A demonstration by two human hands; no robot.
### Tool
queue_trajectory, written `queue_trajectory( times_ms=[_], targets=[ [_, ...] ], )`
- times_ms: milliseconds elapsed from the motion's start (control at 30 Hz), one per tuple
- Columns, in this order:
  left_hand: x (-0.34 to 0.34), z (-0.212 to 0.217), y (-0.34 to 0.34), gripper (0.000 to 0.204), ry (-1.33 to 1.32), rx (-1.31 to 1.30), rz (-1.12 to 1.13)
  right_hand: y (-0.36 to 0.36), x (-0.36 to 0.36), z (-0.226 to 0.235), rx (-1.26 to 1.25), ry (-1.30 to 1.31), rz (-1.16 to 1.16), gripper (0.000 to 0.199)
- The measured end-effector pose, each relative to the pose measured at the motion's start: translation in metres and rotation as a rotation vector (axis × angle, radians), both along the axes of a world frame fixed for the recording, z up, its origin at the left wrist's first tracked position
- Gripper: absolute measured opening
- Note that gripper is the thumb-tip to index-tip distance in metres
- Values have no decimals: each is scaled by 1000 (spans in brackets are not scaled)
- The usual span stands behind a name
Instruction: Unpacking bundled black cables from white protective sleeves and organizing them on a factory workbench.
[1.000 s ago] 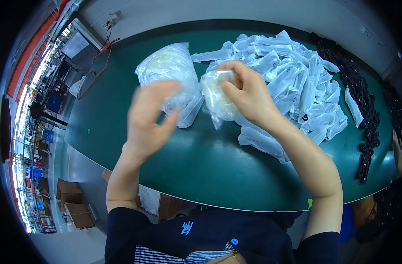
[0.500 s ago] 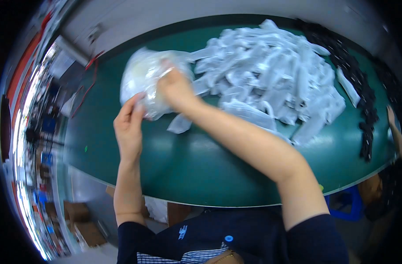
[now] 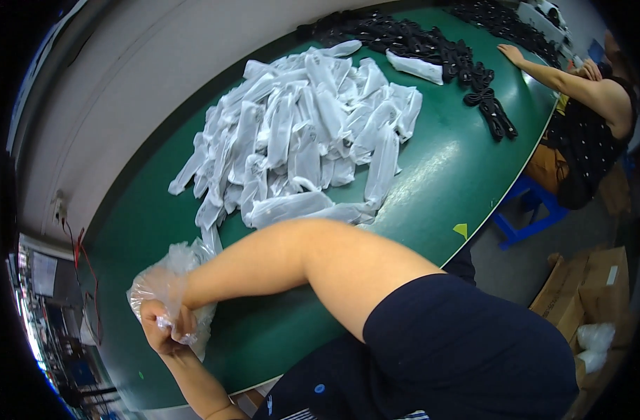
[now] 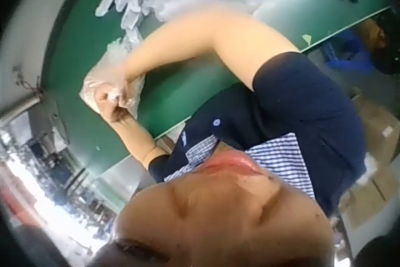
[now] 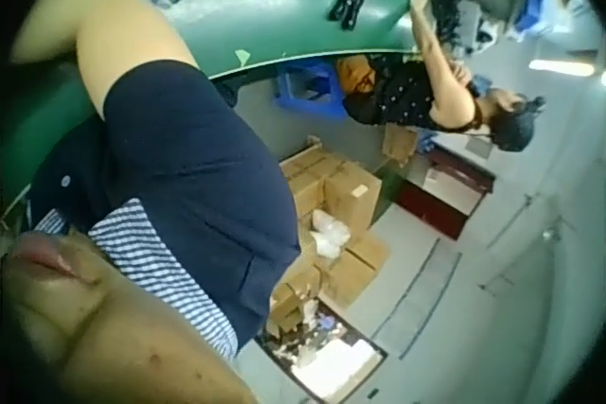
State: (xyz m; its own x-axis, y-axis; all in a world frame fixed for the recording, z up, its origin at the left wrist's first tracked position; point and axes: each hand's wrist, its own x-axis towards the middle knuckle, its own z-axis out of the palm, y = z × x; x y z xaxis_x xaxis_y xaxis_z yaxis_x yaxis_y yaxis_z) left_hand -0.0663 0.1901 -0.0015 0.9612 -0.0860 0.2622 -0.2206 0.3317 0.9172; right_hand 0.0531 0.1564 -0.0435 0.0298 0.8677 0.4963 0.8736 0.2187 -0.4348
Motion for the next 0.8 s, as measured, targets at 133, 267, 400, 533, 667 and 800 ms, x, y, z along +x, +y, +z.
queue_trajectory(
  times_ms=[133, 267, 400, 533, 667, 800],
  targets=[
    [15, -10, 14, 21, 17, -133, -291, 21, 1, -30, 112, 292, 34, 15],
    [21, -12, 47, 25, -77, -295, -139, 8, 16, -29, 198, 514, 57, 18],
    [26, -33, 86, 25, -33, -202, 48, -62, 22, 7, -209, 663, 293, 54],
    [44, -33, 127, 26, 39, -75, -126, -141, 28, 38, -198, 295, 97, 43],
    [92, -17, 149, 31, 343, 111, 125, -240, 63, 34, -116, 18, -119, 30],
    [114, 4, 133, 28, 393, 1121, 497, -342, 88, 24, 0, -88, -492, 25]
  ],
)
